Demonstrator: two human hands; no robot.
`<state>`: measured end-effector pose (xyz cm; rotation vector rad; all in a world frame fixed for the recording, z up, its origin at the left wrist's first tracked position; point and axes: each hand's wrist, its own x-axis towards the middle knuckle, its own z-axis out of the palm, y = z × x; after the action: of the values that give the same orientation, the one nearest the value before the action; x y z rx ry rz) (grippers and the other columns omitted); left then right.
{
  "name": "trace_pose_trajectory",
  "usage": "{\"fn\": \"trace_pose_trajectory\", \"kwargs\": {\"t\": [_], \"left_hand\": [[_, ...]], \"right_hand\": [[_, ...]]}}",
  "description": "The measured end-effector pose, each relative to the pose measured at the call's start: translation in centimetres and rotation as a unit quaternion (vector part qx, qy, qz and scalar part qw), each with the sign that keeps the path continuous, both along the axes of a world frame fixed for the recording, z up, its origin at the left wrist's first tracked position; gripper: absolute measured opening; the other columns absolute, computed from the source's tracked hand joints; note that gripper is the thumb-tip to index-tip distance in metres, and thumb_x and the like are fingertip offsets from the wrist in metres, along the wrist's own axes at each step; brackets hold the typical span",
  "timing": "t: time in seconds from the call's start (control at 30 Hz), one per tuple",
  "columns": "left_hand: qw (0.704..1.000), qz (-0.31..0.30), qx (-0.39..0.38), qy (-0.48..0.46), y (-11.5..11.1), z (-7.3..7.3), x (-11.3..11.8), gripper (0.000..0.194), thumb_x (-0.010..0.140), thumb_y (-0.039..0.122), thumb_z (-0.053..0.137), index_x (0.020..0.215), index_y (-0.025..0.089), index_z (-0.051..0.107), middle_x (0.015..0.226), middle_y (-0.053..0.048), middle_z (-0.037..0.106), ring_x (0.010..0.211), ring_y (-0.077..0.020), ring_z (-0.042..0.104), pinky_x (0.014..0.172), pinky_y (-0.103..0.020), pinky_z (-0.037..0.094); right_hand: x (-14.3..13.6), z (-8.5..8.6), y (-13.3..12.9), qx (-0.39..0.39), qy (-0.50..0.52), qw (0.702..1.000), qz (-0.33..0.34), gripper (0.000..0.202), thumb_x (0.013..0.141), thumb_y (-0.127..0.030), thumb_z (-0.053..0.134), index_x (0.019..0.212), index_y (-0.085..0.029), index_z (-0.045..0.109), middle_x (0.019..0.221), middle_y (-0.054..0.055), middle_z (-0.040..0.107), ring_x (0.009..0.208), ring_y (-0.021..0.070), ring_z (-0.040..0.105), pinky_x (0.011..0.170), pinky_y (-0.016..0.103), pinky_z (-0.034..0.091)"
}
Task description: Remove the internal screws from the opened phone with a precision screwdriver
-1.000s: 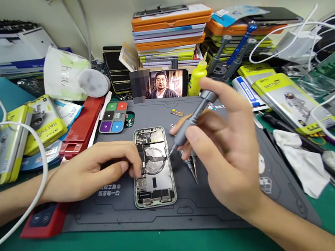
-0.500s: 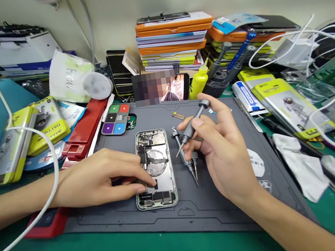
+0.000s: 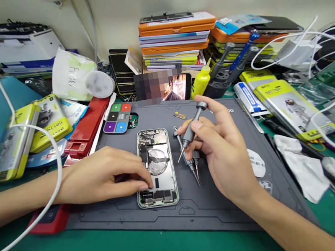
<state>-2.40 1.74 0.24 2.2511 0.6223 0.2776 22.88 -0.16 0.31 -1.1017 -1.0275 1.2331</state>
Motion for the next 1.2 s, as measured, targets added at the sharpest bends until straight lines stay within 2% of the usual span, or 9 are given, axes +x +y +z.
{"fn": "trace_pose_trajectory", "kwargs": {"t": [0.23,0.47,0.67,0.87,0.97,1.1,1.2], "left_hand": [[1.0,0.005,0.014,0.011,0.0,-0.3,0.0,0.016,0.105,0.024,0.063,0.106,0.023,0.079,0.098,0.003,0.081,0.086,-0.0121,0.075,0.076,-0.019,0.048],[0.998,0.011,0.042,0.039,-0.1,-0.3,0.0,0.017,0.105,0.024,0.06,0.102,0.023,0.076,0.086,0.003,0.077,0.072,-0.0113,0.069,0.067,-0.022,0.042],[0.988,-0.002,0.15,0.049,-0.9,-0.6,0.2,0.017,0.106,0.024,0.055,0.101,0.02,0.072,0.08,0.002,0.072,0.07,-0.0141,0.067,0.065,-0.028,0.04],[0.97,-0.009,0.238,0.047,-1.4,-0.8,0.3,0.034,0.111,0.043,0.05,0.094,0.02,0.068,0.077,0.001,0.071,0.066,-0.0159,0.065,0.061,-0.03,0.038],[0.964,-0.006,0.266,0.029,-1.4,-0.8,0.3,0.036,0.111,0.044,0.05,0.09,0.02,0.066,0.072,0.002,0.069,0.061,-0.0152,0.063,0.058,-0.032,0.035],[0.961,-0.017,0.274,0.021,-1.3,-0.8,0.3,0.035,0.111,0.042,0.051,0.088,0.02,0.065,0.072,0.002,0.069,0.06,-0.015,0.064,0.057,-0.034,0.034],[0.96,-0.032,0.277,0.024,-1.3,-1.0,0.3,0.04,0.108,0.054,0.054,0.089,0.02,0.064,0.072,0.002,0.068,0.062,-0.0156,0.064,0.057,-0.034,0.034]], "right_hand": [[0.0,-0.1,0.0,0.013,-0.011,1.0,0.0,0.042,0.096,-0.021,0.064,0.137,-0.031,0.059,0.086,0.002,0.076,0.059,0.0152,0.064,0.046,0.023,0.054],[0.0,-0.1,0.0,0.024,-0.022,0.999,0.002,0.042,0.097,-0.021,0.062,0.138,-0.03,0.058,0.085,0.002,0.076,0.057,0.0156,0.062,0.046,0.024,0.054],[0.0,-0.2,0.0,0.026,-0.022,0.999,-0.001,0.034,0.101,-0.022,0.057,0.134,-0.029,0.059,0.083,0.001,0.075,0.056,0.0164,0.063,0.046,0.025,0.054],[-0.1,-0.1,0.0,0.029,-0.032,0.999,-0.005,0.035,0.099,-0.025,0.059,0.134,-0.03,0.059,0.083,0.0,0.075,0.057,0.0167,0.063,0.046,0.026,0.053],[-0.2,-0.1,0.0,0.024,-0.028,0.999,-0.005,0.035,0.1,-0.026,0.061,0.134,-0.03,0.059,0.084,0.001,0.075,0.058,0.0164,0.064,0.046,0.026,0.053],[0.0,-0.3,0.0,0.033,-0.032,0.999,-0.018,0.036,0.1,-0.028,0.065,0.136,-0.03,0.058,0.085,0.001,0.075,0.059,0.0154,0.064,0.046,0.025,0.055],[0.1,-0.4,0.0,0.044,-0.043,0.998,-0.023,0.04,0.1,-0.03,0.069,0.137,-0.032,0.056,0.086,0.0,0.076,0.057,0.0146,0.065,0.046,0.025,0.057]]}}
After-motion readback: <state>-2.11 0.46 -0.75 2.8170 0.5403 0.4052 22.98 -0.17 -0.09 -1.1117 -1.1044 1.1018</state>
